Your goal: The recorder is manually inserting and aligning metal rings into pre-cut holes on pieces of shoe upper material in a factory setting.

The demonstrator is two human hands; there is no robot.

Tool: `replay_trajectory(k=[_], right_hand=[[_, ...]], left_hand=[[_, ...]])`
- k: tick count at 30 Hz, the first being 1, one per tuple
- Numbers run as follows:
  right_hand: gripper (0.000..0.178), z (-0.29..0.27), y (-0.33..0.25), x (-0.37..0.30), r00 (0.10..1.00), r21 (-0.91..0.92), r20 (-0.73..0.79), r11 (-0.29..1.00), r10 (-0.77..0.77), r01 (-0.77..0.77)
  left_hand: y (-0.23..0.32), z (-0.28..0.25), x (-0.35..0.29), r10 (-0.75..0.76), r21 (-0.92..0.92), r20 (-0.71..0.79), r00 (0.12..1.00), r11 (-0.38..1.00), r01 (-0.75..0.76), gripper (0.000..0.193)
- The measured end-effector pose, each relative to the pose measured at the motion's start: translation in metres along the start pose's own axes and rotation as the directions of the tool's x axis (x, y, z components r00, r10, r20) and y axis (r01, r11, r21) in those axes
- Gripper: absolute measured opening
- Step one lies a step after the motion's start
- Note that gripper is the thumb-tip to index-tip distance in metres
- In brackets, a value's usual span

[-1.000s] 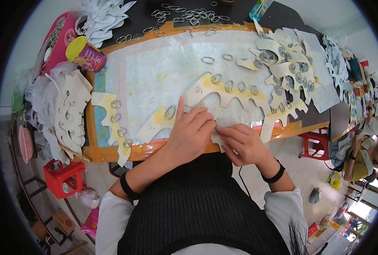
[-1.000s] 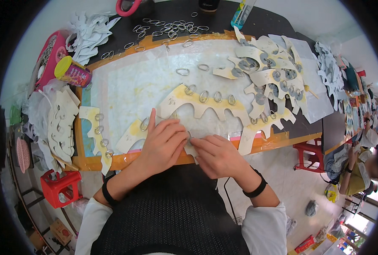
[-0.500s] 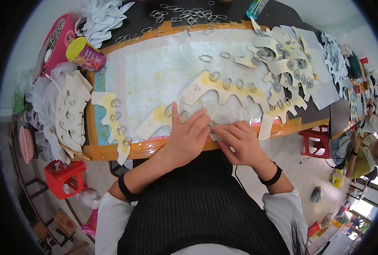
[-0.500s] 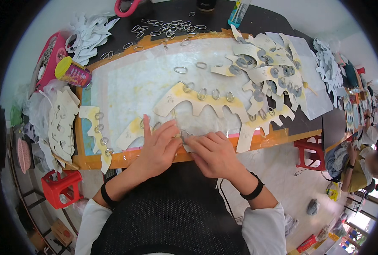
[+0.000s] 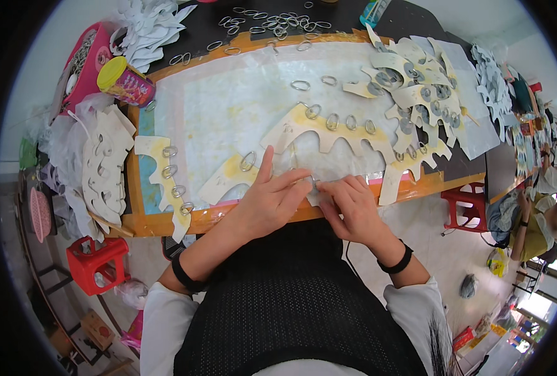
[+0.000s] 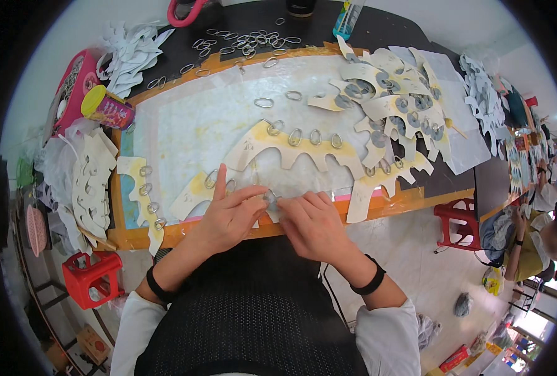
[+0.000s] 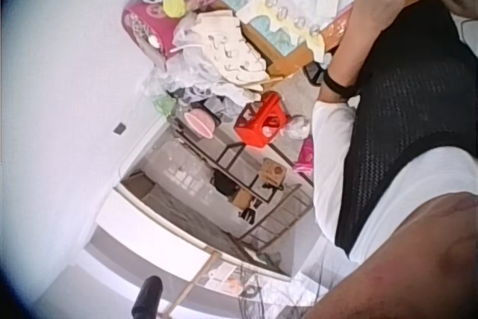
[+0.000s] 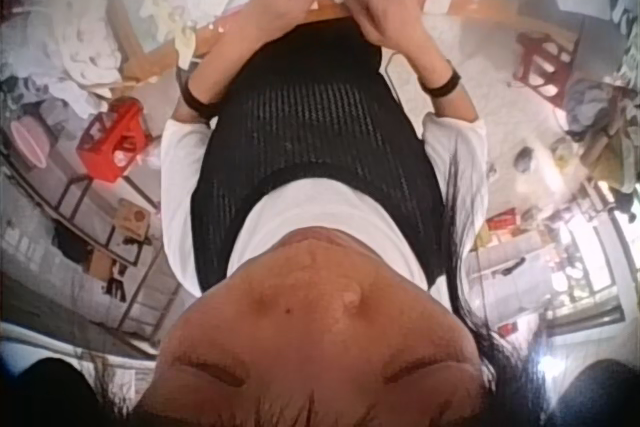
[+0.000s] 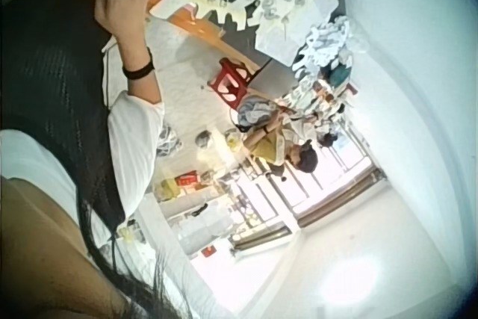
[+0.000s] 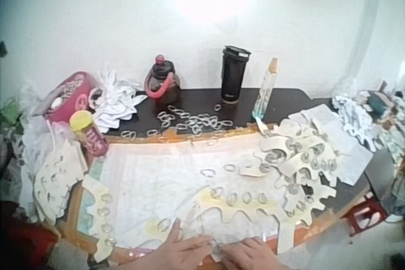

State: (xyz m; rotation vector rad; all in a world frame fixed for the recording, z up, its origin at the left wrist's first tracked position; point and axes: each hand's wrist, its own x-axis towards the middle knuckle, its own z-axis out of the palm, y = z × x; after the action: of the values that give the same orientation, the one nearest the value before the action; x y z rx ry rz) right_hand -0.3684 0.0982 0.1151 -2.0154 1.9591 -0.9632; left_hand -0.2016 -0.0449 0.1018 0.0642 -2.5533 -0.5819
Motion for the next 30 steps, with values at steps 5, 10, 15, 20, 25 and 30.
replay_trajectory(k=[5,10,15,20,25,30], right_hand=[[0.04,0.003,-0.008,0.01,0.998,-0.053,-0.018,0.997,0.055,-0.056],[0.043,0.009,-0.017,0.014,0.999,-0.198,0.003,0.98,0.036,-0.035],[0.04,0.014,-0.02,0.014,0.998,-0.227,-0.05,0.973,0.037,-0.048],[0.044,0.016,-0.02,0.01,0.998,-0.248,-0.052,0.967,0.041,-0.053],[0.034,0.014,-0.013,0.008,0.994,-0.152,-0.098,0.986,0.052,-0.066],[0.022,0.016,-0.005,0.004,0.99,-0.101,-0.138,0.995,-0.015,0.001]], left_hand=[[0.006,-0.003,0.004,-0.118,-0.031,-0.065,0.991,0.993,0.116,0.027],[0.005,-0.006,0.001,-0.177,-0.085,-0.055,0.983,0.981,0.172,0.032],[0.011,-0.008,0.003,-0.224,-0.104,-0.031,0.974,0.97,0.22,0.034],[0.016,-0.007,0.007,-0.236,-0.059,-0.051,0.97,0.971,0.233,0.031],[0.015,-0.004,0.004,-0.201,0.009,-0.092,0.975,0.979,0.203,0.024],[0.014,-0.004,0.002,-0.174,0.015,-0.087,0.981,0.984,0.176,0.021]])
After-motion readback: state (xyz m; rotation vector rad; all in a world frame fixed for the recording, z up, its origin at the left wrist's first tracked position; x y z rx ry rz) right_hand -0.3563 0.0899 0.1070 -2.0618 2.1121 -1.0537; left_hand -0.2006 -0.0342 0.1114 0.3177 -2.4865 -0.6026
